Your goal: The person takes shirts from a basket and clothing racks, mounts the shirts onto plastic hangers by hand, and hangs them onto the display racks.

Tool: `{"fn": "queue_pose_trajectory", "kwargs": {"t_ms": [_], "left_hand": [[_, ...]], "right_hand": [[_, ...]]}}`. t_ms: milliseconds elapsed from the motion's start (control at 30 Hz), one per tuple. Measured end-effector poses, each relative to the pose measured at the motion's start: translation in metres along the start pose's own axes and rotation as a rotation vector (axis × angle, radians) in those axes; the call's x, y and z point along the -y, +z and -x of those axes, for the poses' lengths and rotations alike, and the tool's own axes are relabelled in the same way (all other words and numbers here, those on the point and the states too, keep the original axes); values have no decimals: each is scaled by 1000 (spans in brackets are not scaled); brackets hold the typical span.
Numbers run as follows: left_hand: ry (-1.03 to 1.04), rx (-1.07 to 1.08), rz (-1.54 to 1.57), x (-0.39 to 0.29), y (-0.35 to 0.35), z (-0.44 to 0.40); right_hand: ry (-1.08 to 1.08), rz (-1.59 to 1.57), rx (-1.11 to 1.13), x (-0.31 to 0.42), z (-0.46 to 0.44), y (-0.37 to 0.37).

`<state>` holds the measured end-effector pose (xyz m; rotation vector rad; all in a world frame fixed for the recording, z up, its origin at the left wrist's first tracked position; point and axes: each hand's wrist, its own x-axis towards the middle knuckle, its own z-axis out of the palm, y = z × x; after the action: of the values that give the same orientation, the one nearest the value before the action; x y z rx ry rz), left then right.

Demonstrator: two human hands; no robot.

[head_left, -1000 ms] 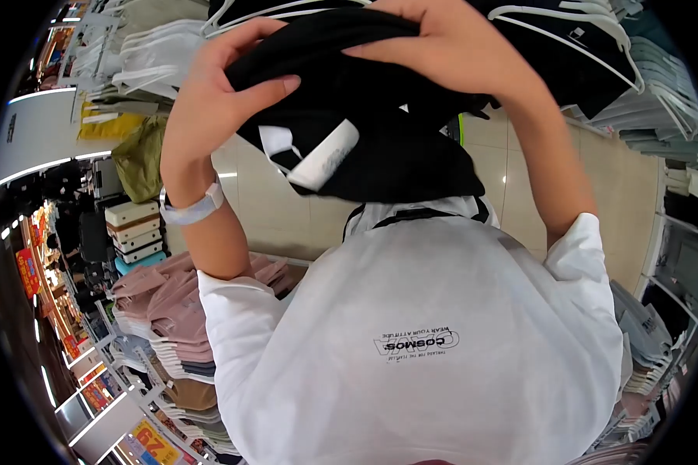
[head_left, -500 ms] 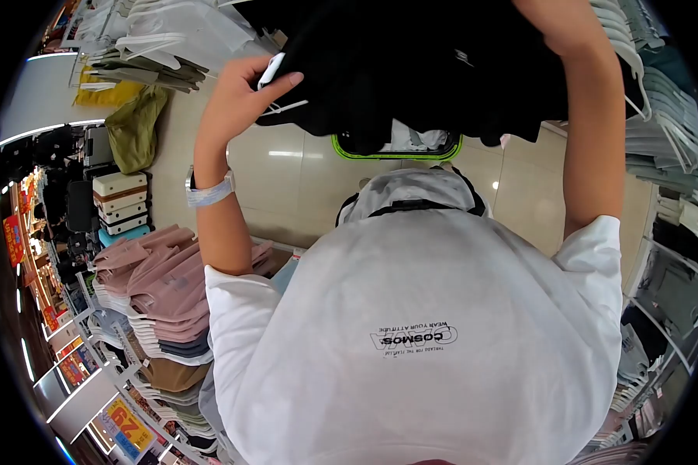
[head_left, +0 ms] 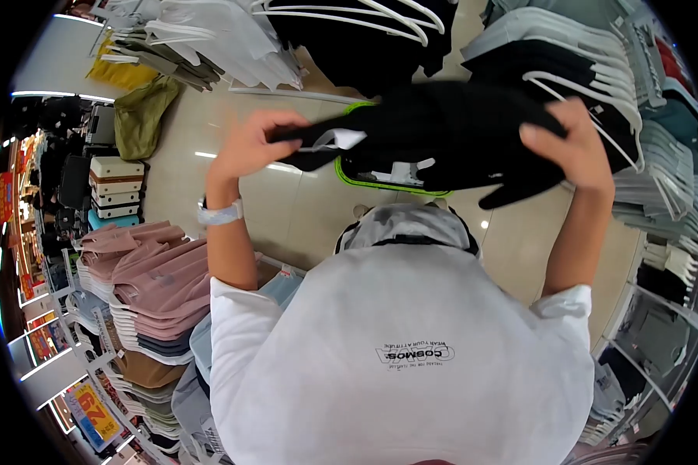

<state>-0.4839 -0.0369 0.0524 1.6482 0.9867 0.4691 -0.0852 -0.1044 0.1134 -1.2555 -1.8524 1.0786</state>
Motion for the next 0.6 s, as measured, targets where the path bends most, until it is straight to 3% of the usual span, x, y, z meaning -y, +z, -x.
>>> {"fn": "queue_pose_trajectory", "kwargs": {"t_ms": [33,100,200,333,400,467,500,533,600], "left_hand": [[2,-10,-1,8,3,1],[145,-22,-428,21,10,3],[-55,-71,-381,26,14,7],[-50,-110,-214,49,14,7],[27,-404,-146,58,20,8],[-82,-139,195,41,6,4],[47,-16,137,48,-5,3],[36,1,152,46,-6,3],[-22,37,-272,20,-13,-6]], "right_hand": [[12,-52,44,-9,10,-2],[31,-104,97,-18,20,3],[126,-207,-22,-29,27,12],[225,-212,23,-40,18,11],[172,-26,-152,-42,4,18],[61,184,-251,-54,-16,20],[107,224,-240,-60,-28,17],[151,265,-229,-62,-37,15],[191,-9,-357,-47,-54,25]]}}
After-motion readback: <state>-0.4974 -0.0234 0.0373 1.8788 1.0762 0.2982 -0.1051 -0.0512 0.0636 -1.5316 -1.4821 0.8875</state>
